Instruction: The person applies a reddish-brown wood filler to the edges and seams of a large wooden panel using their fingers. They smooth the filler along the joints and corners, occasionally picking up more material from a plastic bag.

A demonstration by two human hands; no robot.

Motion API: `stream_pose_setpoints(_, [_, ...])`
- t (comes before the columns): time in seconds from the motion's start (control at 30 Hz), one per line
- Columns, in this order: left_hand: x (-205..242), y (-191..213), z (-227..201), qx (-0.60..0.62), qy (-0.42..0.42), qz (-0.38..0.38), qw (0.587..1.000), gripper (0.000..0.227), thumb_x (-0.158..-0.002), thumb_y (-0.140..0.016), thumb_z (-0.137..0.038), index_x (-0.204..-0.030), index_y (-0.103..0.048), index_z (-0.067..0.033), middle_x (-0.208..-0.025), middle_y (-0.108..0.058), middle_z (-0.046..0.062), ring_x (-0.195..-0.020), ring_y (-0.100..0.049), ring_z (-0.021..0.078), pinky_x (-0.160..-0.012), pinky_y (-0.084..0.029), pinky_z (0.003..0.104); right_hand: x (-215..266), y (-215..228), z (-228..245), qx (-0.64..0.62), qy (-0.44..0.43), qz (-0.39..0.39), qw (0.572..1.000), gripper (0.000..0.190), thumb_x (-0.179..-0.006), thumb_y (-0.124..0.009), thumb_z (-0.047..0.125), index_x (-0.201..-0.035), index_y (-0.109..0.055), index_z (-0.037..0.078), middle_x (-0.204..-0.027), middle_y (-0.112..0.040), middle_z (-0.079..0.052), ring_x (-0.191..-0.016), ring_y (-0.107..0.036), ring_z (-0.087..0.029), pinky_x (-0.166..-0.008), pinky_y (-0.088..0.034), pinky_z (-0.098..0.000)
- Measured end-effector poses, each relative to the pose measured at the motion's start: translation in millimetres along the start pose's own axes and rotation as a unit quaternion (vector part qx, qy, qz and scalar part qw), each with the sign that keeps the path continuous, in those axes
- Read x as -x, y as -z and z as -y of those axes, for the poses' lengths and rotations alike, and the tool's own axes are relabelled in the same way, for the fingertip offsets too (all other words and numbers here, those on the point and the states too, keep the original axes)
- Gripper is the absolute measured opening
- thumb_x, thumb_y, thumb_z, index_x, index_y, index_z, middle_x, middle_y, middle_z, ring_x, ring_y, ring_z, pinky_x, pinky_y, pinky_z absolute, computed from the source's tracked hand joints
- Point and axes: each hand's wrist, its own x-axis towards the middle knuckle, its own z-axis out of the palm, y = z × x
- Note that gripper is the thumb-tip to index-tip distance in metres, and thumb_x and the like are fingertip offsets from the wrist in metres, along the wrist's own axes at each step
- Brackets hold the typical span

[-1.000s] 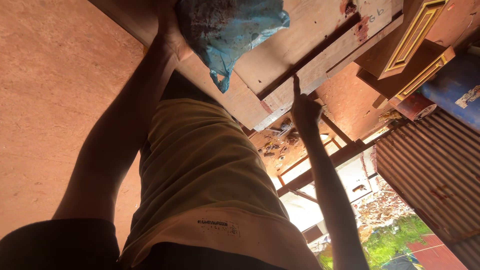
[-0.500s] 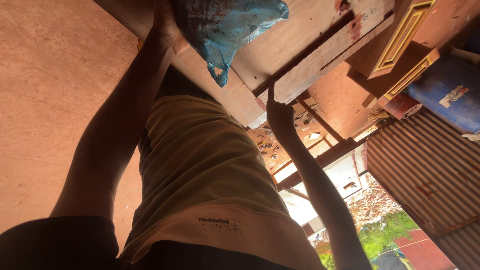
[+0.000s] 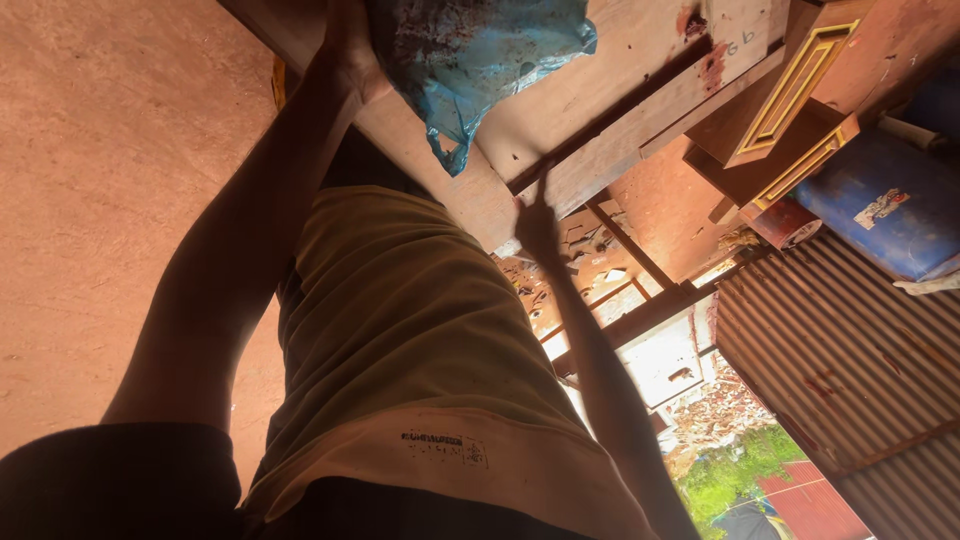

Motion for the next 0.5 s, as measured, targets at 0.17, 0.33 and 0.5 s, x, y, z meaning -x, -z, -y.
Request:
stream_pose_setpoints(0.17, [1, -4, -3, 0.007, -0.023, 0.007, 1.000, 0.081, -0.102, -0.051, -0.067, -0.145, -0.054, 0.0011, -0.140, -0.057, 0.015, -0.131, -0.059, 0.0294, -0.108, -0.054, 0.056, 37, -7, 50, 0.009, 0.017, -0.024, 1.000, 0.099, -0.093, -0.060, 0.014, -0.165, 0.008, 0.015, -0.100, -0.066, -0.032, -0.068, -0.069, -0.043, -0.060, -0.056, -0.0521])
stream_pose_setpoints(0.33, [0, -8, -6, 0.008, -0.007, 0.006, 1.000, 0.078, -0.100, -0.054, -0.065, -0.144, -0.055, -0.0003, -0.139, -0.058, 0.014, -0.130, -0.060, 0.0292, -0.108, -0.053, 0.055, 50, 33, 52, 0.104, -0.034, 0.123, 0.986, 0.080, -0.098, -0.052, 0.016, -0.167, -0.010, 0.020, -0.072, -0.071, -0.019, -0.068, -0.069, -0.039, -0.070, -0.056, -0.0514])
stream_pose_setpoints(0.5, [-7, -17, -14, 0.008, -0.003, 0.019, 1.000, 0.080, -0.099, -0.055, -0.066, -0.145, -0.055, -0.0005, -0.140, -0.059, 0.015, -0.130, -0.060, 0.0307, -0.110, -0.052, 0.056, 24, 81, 36, 0.093, 0.059, 0.080, 0.991, 0.049, -0.104, -0.048, 0.014, -0.151, -0.041, 0.026, -0.079, -0.071, -0.014, -0.069, -0.071, -0.030, -0.065, -0.059, -0.0457])
